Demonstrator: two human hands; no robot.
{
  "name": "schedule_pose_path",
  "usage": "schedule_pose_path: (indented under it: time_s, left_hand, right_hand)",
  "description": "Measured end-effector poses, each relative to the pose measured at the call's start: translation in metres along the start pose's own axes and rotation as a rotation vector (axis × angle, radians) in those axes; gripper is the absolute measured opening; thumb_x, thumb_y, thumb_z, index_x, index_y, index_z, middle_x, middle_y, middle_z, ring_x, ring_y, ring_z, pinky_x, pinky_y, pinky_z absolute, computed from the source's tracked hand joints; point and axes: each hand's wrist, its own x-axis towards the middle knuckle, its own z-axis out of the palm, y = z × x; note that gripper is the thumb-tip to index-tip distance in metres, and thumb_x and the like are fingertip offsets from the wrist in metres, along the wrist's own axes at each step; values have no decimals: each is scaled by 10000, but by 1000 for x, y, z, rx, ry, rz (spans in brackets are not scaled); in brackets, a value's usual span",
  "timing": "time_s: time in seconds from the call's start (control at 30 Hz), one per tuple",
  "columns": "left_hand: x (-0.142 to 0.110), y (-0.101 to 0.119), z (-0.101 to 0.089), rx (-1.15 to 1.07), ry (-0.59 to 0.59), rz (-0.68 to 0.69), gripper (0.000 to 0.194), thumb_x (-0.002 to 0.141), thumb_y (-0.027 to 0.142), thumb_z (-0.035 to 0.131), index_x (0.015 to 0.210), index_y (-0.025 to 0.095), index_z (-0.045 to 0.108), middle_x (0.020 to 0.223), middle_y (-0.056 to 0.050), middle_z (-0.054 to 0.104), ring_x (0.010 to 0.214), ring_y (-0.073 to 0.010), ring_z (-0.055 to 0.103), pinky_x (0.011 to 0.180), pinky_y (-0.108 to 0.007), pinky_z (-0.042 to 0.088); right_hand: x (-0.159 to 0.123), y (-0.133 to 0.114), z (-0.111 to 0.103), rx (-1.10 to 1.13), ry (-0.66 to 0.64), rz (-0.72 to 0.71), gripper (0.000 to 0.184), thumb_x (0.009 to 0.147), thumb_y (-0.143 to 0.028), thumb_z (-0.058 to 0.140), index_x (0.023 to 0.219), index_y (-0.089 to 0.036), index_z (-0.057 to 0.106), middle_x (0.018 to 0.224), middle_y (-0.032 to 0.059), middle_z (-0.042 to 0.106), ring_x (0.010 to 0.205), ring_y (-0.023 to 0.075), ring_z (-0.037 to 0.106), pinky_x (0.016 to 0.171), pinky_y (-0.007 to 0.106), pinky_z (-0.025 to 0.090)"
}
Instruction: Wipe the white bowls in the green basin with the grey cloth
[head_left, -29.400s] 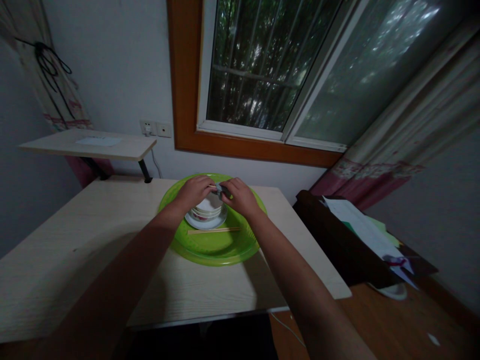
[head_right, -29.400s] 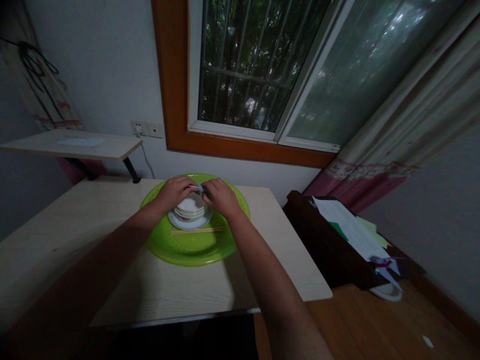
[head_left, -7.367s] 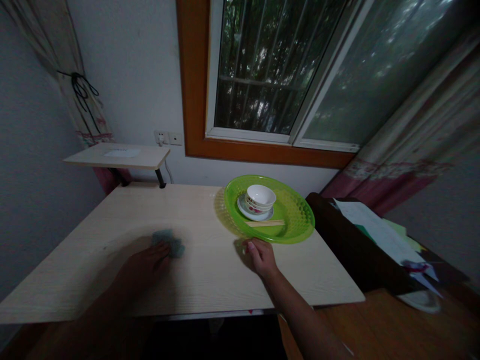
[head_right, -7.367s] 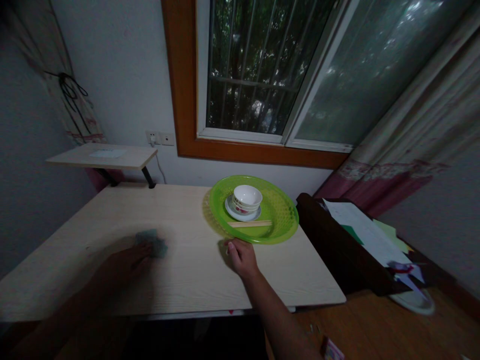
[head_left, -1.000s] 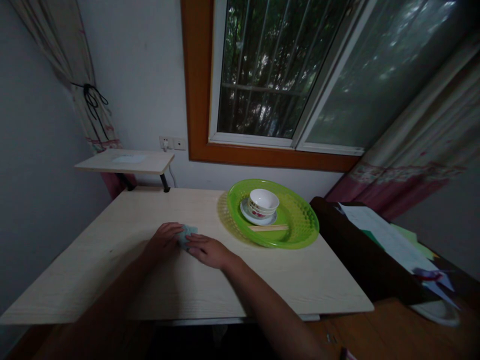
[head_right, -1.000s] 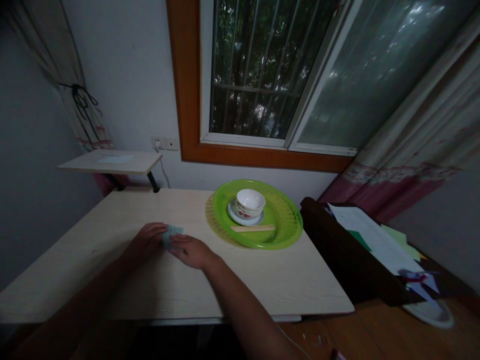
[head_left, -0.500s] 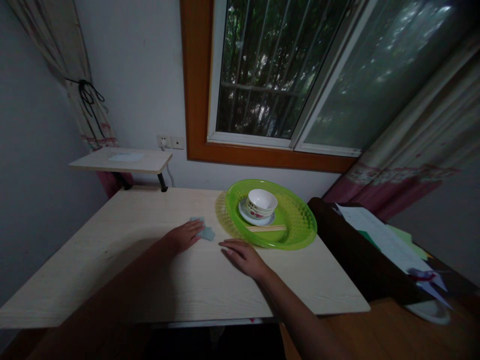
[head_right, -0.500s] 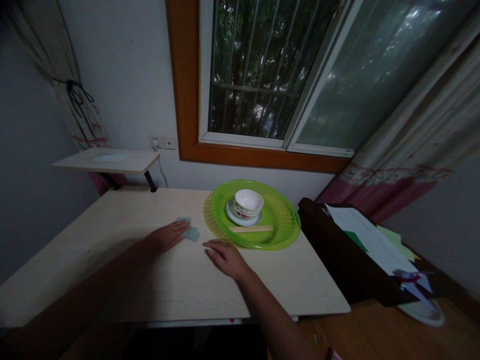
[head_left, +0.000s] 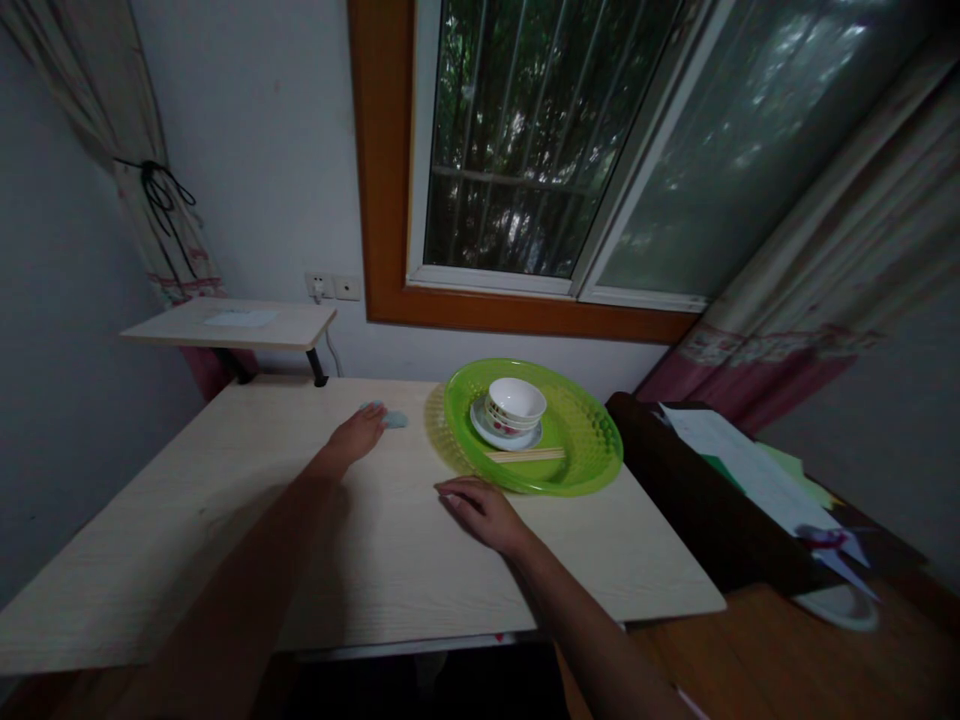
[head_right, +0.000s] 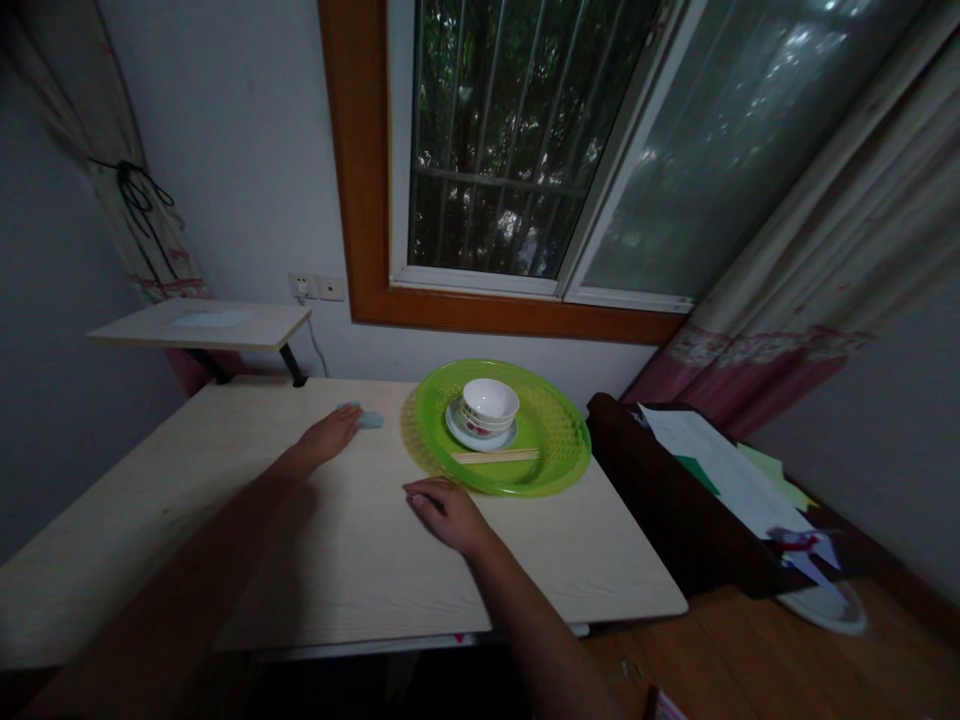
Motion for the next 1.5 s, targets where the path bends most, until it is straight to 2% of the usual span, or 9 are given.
schedule_pose_path:
  time_s: [0.1, 0.27, 0.5, 0.77, 0.9, 1.07, 1.2, 1.33, 1.5]
  left_hand:
    - [-17, -25, 11, -10, -25, -82, 498, 1069, 265, 366, 1484, 178, 627, 1523, -139, 639, 1509, -245, 496, 1284, -435, 359]
    - [-66, -57, 27, -89, 5, -189, 551, 1037, 411, 409, 1443, 137, 661, 1549, -173, 617, 1534, -298, 483, 1310, -519, 314]
    - [-112, -33, 25, -343, -21, -102, 538, 1059, 465, 407, 1436, 204, 688, 1544, -117, 632, 1495, -296, 535, 1280, -519, 390]
    - [-100, 6, 9, -469, -16, 11, 546, 1013, 468, 478, 1454, 214, 674, 1617, -134, 556, 1483, -300, 535, 1239, -477, 440]
    - [-87, 7, 5, -465, -82, 38, 471, 948, 357, 517, 1336, 212, 742, 1393, -133, 705, 1270, -271, 657, 1099, -417, 540]
    - [-82, 1, 4, -360, -95, 15, 402, 816, 353, 653, 1170, 233, 803, 1106, -104, 763, 1026, -272, 676, 946, -399, 553]
    - [-81, 1, -6, -311, -148, -1, 260, 799, 354, 686, 997, 230, 801, 976, -91, 749, 958, -273, 656, 943, -415, 503]
    - [-82, 4, -20, -325, -57, -13, 118, 831, 313, 654, 852, 224, 729, 884, -65, 708, 914, -251, 625, 935, -415, 475]
    - [-87, 10, -39, -598, 114, -32, 158, 884, 367, 663, 904, 211, 659, 1086, -103, 736, 1123, -273, 656, 1046, -458, 480]
  right_hand:
    - [0, 0, 1, 4, 4, 6, 323, 1061, -455, 592, 1213, -257, 796, 1201, 97, 819, 1113, 249, 768, 1017, 427, 592]
    - [-1, -1, 2, 3, 6, 6, 317, 1059, -456, 593, 1206, -268, 801, 1202, 92, 819, 1125, 255, 763, 1037, 449, 584]
    - [5, -1, 8, -16, 34, 41, 322, 1057, -458, 583, 1200, -279, 808, 1184, 89, 824, 1113, 268, 761, 1026, 468, 579]
    - [19, -4, 41, -164, 101, 82, 224, 998, -359, 696, 1171, -266, 805, 1094, 80, 817, 1043, 271, 721, 993, 451, 531]
    - [31, 1, 55, -192, 150, 160, 296, 949, -308, 756, 1235, -233, 774, 1107, 106, 747, 1011, 258, 687, 969, 422, 545]
    - [43, 3, 58, -203, 69, 203, 79, 866, -173, 787, 931, -216, 774, 950, 69, 682, 956, 248, 651, 931, 402, 526]
    - [46, -3, 57, -109, 119, 151, 99, 848, -129, 730, 873, -222, 706, 929, 49, 679, 918, 230, 641, 872, 368, 523]
    - [46, -14, 57, 32, 259, 130, 26, 903, -255, 688, 888, -235, 685, 909, 45, 715, 869, 219, 654, 827, 353, 530]
    - [51, -34, 58, 215, 367, 97, 131, 948, -371, 664, 958, -241, 658, 1037, 76, 769, 1019, 242, 708, 968, 394, 541]
